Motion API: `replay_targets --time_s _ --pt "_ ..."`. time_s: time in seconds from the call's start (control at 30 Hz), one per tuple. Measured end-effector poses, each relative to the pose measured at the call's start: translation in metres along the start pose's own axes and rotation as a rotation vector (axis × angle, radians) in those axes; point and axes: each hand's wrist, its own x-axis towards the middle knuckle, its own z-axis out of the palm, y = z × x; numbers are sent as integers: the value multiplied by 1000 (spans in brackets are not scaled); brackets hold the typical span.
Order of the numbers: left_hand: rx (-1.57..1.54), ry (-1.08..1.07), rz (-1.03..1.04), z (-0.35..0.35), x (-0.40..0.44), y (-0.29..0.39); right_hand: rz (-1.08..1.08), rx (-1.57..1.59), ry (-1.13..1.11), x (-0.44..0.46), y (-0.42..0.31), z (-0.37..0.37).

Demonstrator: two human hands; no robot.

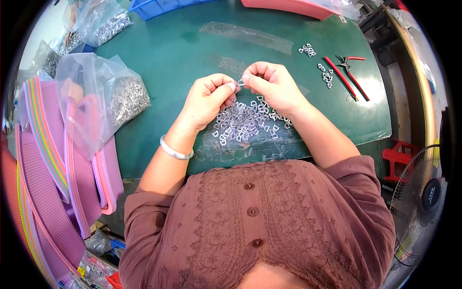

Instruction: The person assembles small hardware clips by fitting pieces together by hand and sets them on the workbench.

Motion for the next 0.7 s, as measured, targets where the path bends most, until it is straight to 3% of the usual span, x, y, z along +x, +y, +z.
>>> replay_targets --time_s 0.7 --pt "-46 49 16 -2 0 -6 88 -43 -85 -3 -3 -2"
